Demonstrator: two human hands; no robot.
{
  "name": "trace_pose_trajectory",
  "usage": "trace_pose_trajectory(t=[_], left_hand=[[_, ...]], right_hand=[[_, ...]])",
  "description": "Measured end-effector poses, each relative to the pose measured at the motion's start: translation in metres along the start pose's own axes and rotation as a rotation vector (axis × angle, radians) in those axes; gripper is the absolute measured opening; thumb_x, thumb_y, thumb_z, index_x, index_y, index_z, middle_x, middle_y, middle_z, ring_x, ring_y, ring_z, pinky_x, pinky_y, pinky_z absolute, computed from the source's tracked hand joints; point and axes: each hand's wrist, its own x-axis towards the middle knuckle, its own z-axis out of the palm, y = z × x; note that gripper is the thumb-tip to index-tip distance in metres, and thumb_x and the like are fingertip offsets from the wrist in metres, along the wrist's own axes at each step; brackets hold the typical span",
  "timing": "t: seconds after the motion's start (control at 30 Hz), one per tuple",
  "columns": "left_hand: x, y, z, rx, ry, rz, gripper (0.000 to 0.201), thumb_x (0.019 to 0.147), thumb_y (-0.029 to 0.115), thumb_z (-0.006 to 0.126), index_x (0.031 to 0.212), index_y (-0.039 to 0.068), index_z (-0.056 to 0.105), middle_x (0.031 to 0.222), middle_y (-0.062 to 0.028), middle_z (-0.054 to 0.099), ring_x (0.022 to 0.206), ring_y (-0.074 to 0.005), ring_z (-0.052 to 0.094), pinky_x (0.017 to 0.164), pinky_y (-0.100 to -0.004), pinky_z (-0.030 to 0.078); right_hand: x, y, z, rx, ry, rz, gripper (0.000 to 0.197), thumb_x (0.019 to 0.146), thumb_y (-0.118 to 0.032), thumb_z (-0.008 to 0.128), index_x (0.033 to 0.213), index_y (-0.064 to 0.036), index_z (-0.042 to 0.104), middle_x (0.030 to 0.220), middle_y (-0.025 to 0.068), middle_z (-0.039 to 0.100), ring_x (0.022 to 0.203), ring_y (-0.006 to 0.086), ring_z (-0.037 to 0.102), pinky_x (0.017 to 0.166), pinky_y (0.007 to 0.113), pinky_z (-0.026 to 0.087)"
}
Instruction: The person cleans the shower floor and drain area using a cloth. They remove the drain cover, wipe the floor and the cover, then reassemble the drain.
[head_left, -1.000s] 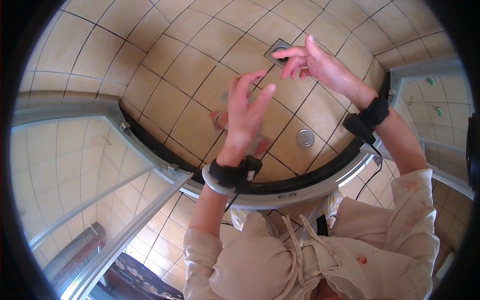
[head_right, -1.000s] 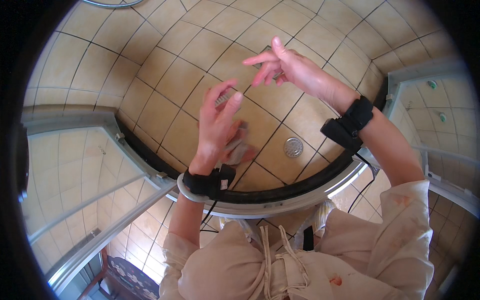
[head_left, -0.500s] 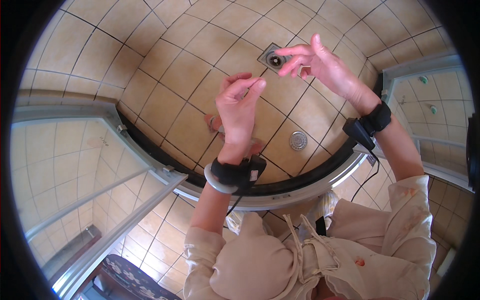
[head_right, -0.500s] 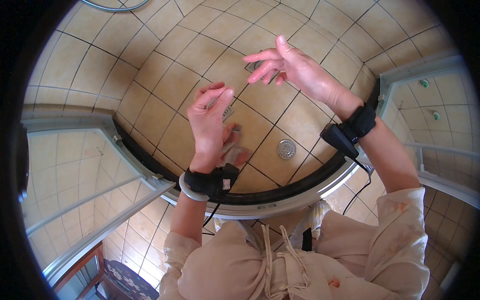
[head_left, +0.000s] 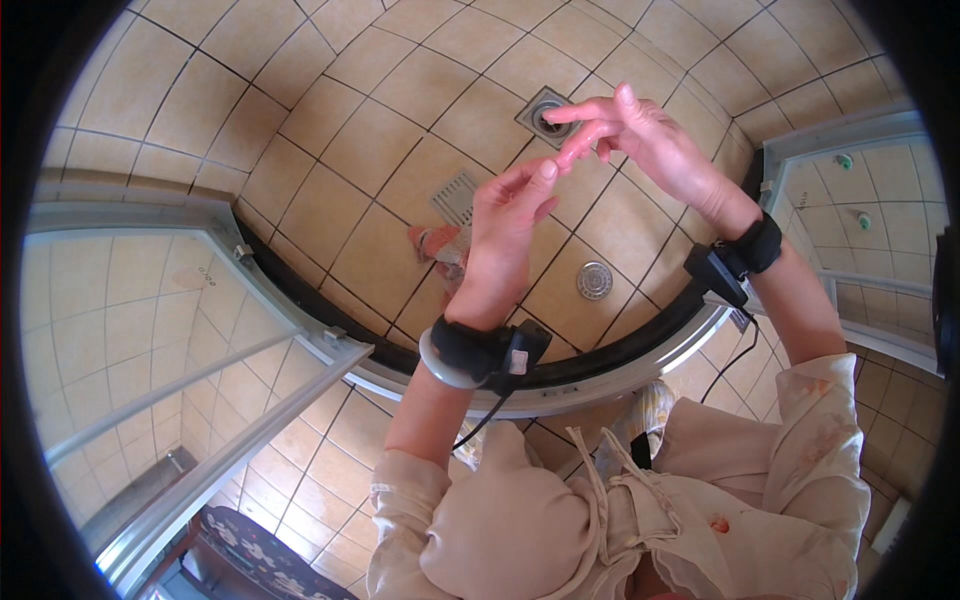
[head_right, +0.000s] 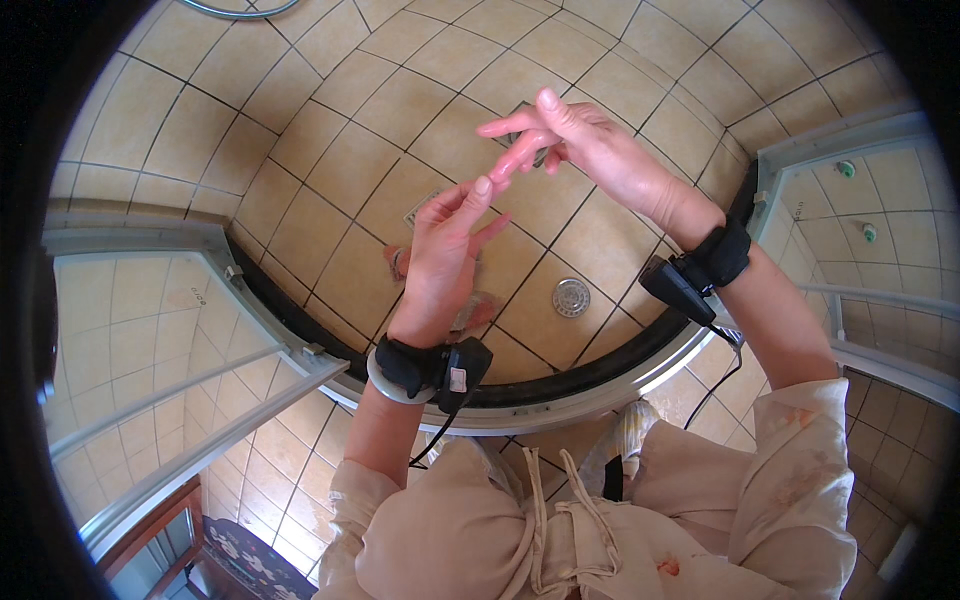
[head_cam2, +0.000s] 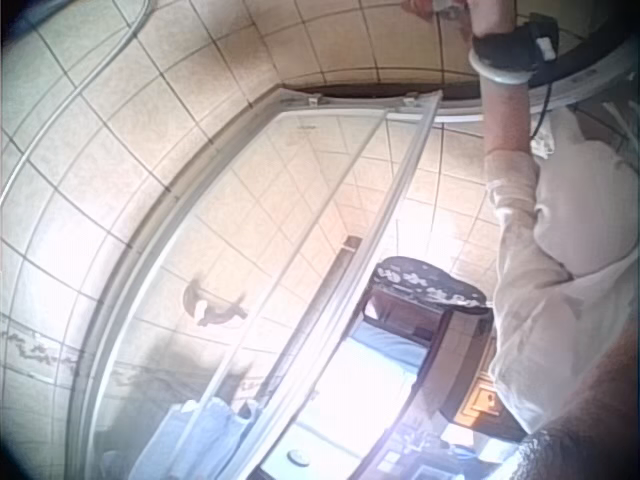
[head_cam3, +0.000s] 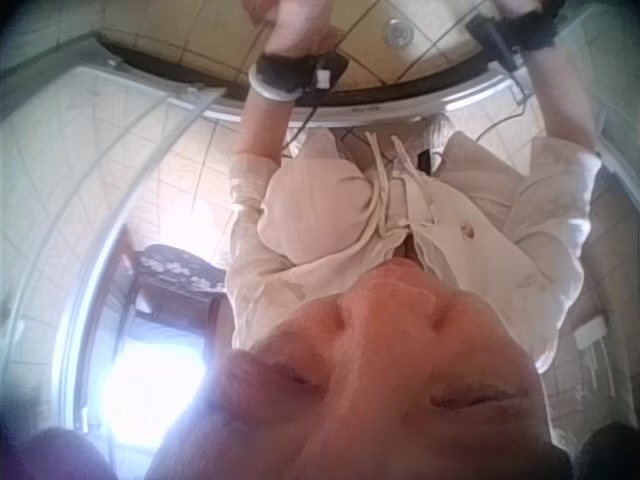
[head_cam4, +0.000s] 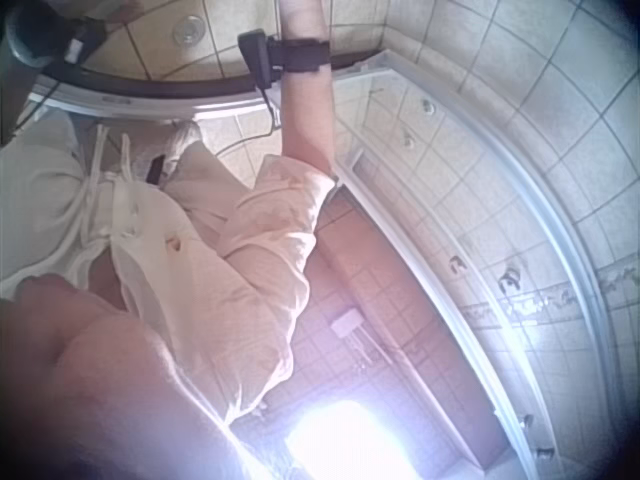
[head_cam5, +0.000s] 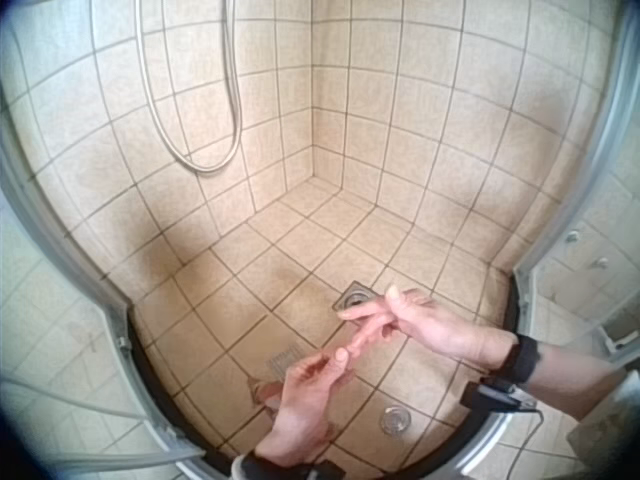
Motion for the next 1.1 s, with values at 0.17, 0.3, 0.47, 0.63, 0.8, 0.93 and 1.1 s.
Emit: trace_pose_trajectory(t=[0.17,0.3,0.47,0.63,0.8,0.93,1.1], left_hand=[[-0.004,-0.003,-0.006,-0.087,-0.016,0.005,0.021,0.09,0.021,0.06,0.101,0.002,0.063,0.106,-0.0083,0.063,0.105,-0.0164,0.056,0.09,-0.0402,0.048],[-0.008,-0.002,-0.011,-0.167,-0.109,0.026,0.02,0.091,0.019,0.059,0.101,0.002,0.063,0.111,-0.0112,0.062,0.108,-0.0202,0.057,0.092,-0.0416,0.048],[-0.012,-0.001,-0.013,-0.207,-0.182,0.053,0.017,0.091,0.015,0.058,0.098,0.001,0.063,0.112,-0.0143,0.062,0.11,-0.0263,0.057,0.094,-0.045,0.047],[-0.018,-0.001,-0.009,-0.17,-0.112,0.069,0.013,0.088,0.012,0.061,0.092,0.0,0.063,0.106,-0.0166,0.063,0.104,-0.0268,0.06,0.092,-0.0459,0.049],[-0.022,-0.001,-0.009,-0.015,-0.008,0.092,0.013,0.088,0.014,0.062,0.082,0.003,0.057,0.085,-0.0075,0.062,0.09,-0.0218,0.063,0.086,-0.0425,0.051],[-0.026,0.001,-0.005,-0.034,0.038,0.171,0.015,0.09,0.016,0.059,0.081,0.009,0.049,0.071,-0.0006,0.051,0.075,-0.0151,0.057,0.076,-0.0365,0.051],[-0.027,0.0,-0.008,-0.252,-0.059,0.165,0.018,0.094,0.019,0.053,0.081,0.015,0.042,0.065,0.0038,0.037,0.056,-0.0083,0.035,0.055,-0.0259,0.039]], right_hand=[[0.001,-0.005,-0.001,-0.052,0.087,-0.02,0.066,0.098,-0.05,0.019,0.103,-0.0043,0.067,0.09,0.0057,0.07,0.08,0.0113,0.055,0.067,0.024,0.04],[0.002,-0.002,-0.014,-0.112,0.228,0.041,0.065,0.097,-0.052,0.022,0.103,-0.0049,0.067,0.083,0.0043,0.07,0.076,0.01,0.055,0.066,0.024,0.04],[-0.001,0.003,-0.017,-0.144,0.333,0.071,0.064,0.096,-0.054,0.027,0.102,-0.0048,0.067,0.084,0.0036,0.07,0.079,0.01,0.055,0.067,0.024,0.039],[-0.004,0.001,-0.012,-0.192,0.289,0.077,0.058,0.098,-0.047,0.028,0.103,-0.0046,0.067,0.087,0.0054,0.068,0.086,0.0114,0.057,0.071,0.025,0.04],[-0.005,0.007,-0.004,-0.188,0.252,0.073,0.055,0.098,-0.045,0.03,0.101,-0.0049,0.068,0.087,0.0053,0.068,0.086,0.0118,0.057,0.07,0.025,0.04],[-0.006,0.013,0.003,-0.167,0.197,0.099,0.057,0.098,-0.047,0.031,0.099,-0.0041,0.068,0.086,0.0053,0.068,0.084,0.0119,0.057,0.07,0.025,0.041],[-0.009,0.013,0.012,-0.105,0.146,0.116,0.06,0.097,-0.051,0.032,0.097,-0.0029,0.068,0.085,0.006,0.068,0.083,0.0117,0.056,0.069,0.025,0.041]])
